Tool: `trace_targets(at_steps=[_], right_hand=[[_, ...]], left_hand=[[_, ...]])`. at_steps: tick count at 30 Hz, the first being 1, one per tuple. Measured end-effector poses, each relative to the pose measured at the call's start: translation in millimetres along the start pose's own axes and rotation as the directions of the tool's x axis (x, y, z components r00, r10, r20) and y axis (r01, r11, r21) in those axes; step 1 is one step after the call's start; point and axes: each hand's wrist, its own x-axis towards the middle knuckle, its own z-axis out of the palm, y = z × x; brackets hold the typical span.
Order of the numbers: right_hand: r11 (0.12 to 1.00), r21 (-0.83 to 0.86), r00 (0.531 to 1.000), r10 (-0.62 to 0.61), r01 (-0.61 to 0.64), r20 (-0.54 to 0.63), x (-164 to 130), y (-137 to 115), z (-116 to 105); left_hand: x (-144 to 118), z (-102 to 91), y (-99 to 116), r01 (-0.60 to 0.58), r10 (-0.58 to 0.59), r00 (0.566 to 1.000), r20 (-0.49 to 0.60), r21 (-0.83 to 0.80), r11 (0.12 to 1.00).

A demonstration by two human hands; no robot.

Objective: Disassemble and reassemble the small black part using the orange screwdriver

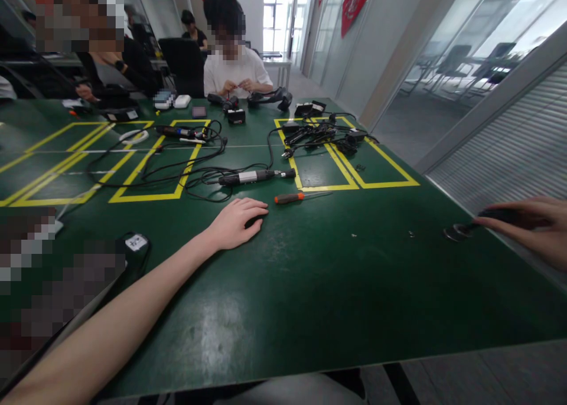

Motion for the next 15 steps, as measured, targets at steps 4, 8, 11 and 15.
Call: trace_targets(at_steps=[4,8,11,15], right_hand=[[0.978,0.101,0.980,0.171,-0.181,0.097,2,-23,-7],[0.960,0.146,0.969,0.223,-0.237,0.107,4,-22,-5],[0.932,0.179,0.937,0.276,-0.316,0.216,4,-15,6],[0.915,0.224,0.926,0.274,-0.334,0.261,-1,-13,20]], left_hand=[[0,0.7,-1,0.005,-0.005,1.000,0.001,-0.001,1.000],[0,1.1,-1,0.007,-0.007,1.000,0.002,-0.001,1.000],[0,0.8,-1,0.004,-0.004,1.000,-0.003,-0.008,1.000],[0,0.2,-1,0.008,-0.008,1.000,-0.001,-0.010,1.000]])
